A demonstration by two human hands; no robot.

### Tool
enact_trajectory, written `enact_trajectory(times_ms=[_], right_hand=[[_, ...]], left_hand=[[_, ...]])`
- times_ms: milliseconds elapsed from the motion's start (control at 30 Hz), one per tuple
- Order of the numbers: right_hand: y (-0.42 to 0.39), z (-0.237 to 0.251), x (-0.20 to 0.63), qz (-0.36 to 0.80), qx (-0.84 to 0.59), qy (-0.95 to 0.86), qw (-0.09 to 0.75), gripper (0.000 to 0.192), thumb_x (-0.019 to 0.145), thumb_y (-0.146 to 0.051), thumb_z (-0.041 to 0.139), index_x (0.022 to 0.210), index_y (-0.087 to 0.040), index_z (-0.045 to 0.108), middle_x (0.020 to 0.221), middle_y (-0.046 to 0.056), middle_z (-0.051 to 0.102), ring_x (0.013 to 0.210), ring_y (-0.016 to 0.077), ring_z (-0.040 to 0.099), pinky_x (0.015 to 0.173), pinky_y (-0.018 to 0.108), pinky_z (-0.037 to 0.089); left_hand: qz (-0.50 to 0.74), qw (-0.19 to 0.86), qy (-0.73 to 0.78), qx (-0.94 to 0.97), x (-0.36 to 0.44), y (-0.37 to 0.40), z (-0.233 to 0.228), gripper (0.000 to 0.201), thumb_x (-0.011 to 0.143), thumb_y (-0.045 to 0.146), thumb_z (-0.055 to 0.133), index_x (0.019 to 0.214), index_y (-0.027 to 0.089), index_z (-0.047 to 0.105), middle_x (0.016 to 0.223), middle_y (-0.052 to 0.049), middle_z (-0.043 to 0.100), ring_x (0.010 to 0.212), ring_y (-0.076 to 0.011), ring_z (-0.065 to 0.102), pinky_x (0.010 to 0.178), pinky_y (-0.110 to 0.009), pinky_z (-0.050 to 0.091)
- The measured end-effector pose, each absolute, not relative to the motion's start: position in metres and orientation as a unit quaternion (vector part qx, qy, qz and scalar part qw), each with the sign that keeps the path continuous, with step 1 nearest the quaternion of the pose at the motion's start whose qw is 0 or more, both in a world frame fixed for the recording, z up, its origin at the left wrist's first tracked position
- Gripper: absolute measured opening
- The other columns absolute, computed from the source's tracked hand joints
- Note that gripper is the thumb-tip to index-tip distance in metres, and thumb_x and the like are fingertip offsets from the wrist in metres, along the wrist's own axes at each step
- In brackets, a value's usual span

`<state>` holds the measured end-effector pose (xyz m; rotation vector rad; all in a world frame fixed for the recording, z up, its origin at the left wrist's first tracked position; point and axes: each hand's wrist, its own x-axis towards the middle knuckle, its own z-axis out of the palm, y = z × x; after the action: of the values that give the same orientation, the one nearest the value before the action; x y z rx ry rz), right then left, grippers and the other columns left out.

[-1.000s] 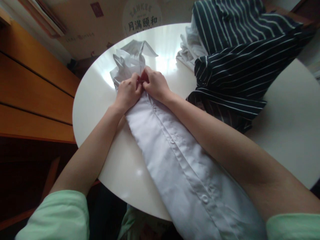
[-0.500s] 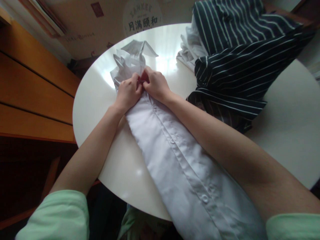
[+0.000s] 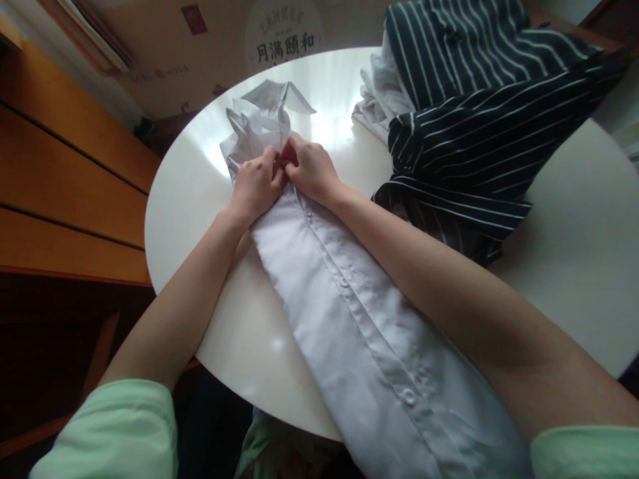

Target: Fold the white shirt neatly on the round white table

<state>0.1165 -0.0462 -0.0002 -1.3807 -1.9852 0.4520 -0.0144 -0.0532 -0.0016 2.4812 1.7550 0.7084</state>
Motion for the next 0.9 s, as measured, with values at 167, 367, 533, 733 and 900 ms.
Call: enact_trajectory(times_ms=[167,367,533,733,900], right_hand=[[-0.046,-0.001,0.116,0.171,-0.531,-0.76,0.335,0.019,0.08,-0.015,0.041,0.093,-0.016,0.054,0.094,0.008,0.062,0.091,0.0187,0.055,0.085,0.031,0.042],[-0.0457,-0.0015,0.1162,0.17,-0.527,-0.761,0.338,0.019,0.08,-0.015,0.04,0.093,-0.016,0.054,0.093,0.008,0.062,0.09,0.019,0.056,0.086,0.032,0.043],[-0.0464,0.0,0.1164,0.17,-0.53,-0.76,0.335,0.018,0.078,-0.013,0.041,0.091,-0.016,0.053,0.093,0.007,0.062,0.088,0.0186,0.056,0.085,0.031,0.043],[-0.0483,0.0013,0.116,0.172,-0.534,-0.759,0.33,0.018,0.079,-0.013,0.04,0.092,-0.016,0.052,0.095,0.008,0.062,0.09,0.0187,0.056,0.086,0.031,0.042],[-0.0479,0.0005,0.1163,0.167,-0.533,-0.761,0.331,0.018,0.079,-0.013,0.04,0.092,-0.016,0.052,0.095,0.008,0.062,0.092,0.0185,0.056,0.087,0.031,0.041]], left_hand=[[0.223,0.022,0.564,0.795,-0.0134,-0.0542,-0.0001,0.025,0.086,0.023,0.041,0.109,0.021,0.051,0.091,-0.006,0.066,0.1,-0.0257,0.06,0.089,-0.039,0.044],[0.22,0.018,0.572,0.79,-0.013,-0.055,0.0003,0.023,0.085,0.023,0.041,0.105,0.02,0.052,0.09,-0.007,0.066,0.098,-0.026,0.061,0.087,-0.039,0.045],[0.227,0.005,0.568,0.791,-0.0135,-0.0543,-0.0006,0.023,0.084,0.024,0.043,0.104,0.022,0.054,0.09,-0.005,0.067,0.097,-0.0249,0.061,0.086,-0.037,0.046],[0.23,0.015,0.564,0.793,-0.0141,-0.0535,-0.0016,0.025,0.085,0.024,0.042,0.108,0.022,0.052,0.092,-0.006,0.067,0.1,-0.0257,0.06,0.088,-0.038,0.045],[0.229,0.024,0.564,0.793,-0.0145,-0.0524,-0.0025,0.026,0.085,0.024,0.042,0.109,0.021,0.051,0.091,-0.006,0.066,0.1,-0.0264,0.06,0.089,-0.039,0.044]])
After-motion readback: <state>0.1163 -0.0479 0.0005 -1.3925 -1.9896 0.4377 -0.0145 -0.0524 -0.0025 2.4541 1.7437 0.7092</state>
